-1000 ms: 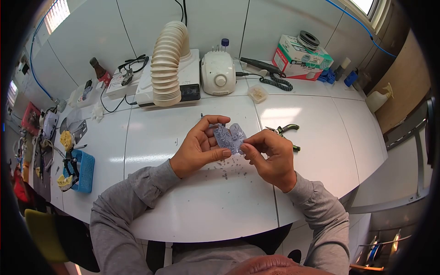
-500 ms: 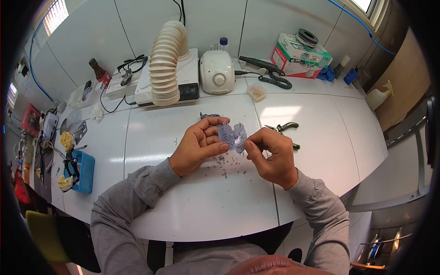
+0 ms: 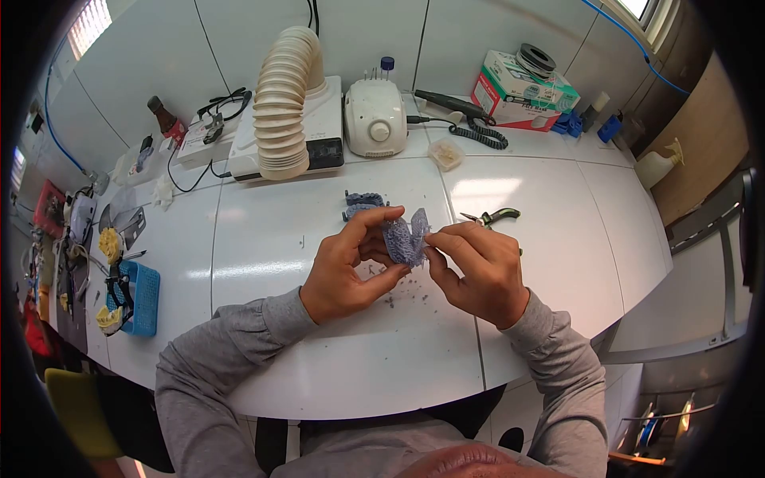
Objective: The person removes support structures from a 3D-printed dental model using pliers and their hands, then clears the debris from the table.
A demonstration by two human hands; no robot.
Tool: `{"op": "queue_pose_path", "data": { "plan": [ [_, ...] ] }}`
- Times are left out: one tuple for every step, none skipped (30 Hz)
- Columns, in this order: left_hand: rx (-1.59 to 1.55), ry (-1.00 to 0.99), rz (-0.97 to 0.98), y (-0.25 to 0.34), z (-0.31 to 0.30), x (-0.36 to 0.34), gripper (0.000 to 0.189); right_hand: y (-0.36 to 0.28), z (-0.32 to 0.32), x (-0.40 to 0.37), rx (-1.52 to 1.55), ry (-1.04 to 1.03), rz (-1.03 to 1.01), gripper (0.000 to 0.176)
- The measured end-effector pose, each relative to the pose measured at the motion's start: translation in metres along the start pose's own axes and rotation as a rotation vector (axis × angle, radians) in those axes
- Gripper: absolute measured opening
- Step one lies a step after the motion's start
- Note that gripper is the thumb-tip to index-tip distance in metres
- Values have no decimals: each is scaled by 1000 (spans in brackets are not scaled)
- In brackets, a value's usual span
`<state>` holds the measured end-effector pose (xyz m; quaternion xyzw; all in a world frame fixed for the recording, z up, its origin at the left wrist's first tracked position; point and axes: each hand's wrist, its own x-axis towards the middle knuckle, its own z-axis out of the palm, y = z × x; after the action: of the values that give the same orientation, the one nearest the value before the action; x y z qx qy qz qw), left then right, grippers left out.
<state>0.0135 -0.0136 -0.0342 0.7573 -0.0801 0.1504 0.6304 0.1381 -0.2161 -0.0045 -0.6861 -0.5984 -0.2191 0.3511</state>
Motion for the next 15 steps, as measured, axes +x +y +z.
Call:
{"op": "queue_pose_path", "data": {
  "plan": [
    [10,16,9,1,0,0,73,0,1,-1,-17,8,-3,22],
    [9,14,9,0,0,0,73,1,3,-1,-34,17,-5,23],
    [10,11,15,0,0,0,73,1,4,-2,-35,16,-4,23],
    [13,8,22,0,0,0,73,1,5,-2,-38,6,-2,23],
    [13,7,21,0,0,0,73,0,5,-2,-41,-4,0,24],
    [-1,12,31,-1,1,0,72,0,6,-3,-41,-4,1,24],
    [-14,17,40,-2,1,0,72,0,6,-3,-35,-11,0,25],
    [-13,16,40,-2,1,0,72,-1,7,-3,-29,-18,-2,26],
    [-11,24,44,-2,1,-1,70,-1,7,-4,-30,-16,0,26],
    [-8,33,48,-2,2,-1,69,-1,8,-4,-28,-9,-7,27],
    [-8,30,49,-2,2,-2,69,-1,8,-4,-26,-2,-14,28],
    [-24,49,63,-3,4,-2,67,-2,8,-4,-29,0,-13,28],
    [-40,68,76,-3,4,-3,65,-3,8,-4,-30,10,-26,28],
    [-39,65,78,-3,5,-3,65,-3,8,-4,-31,20,-39,29],
    [-30,66,77,-2,5,-4,65,-3,8,-4,-33,22,-38,29]
  ]
}}
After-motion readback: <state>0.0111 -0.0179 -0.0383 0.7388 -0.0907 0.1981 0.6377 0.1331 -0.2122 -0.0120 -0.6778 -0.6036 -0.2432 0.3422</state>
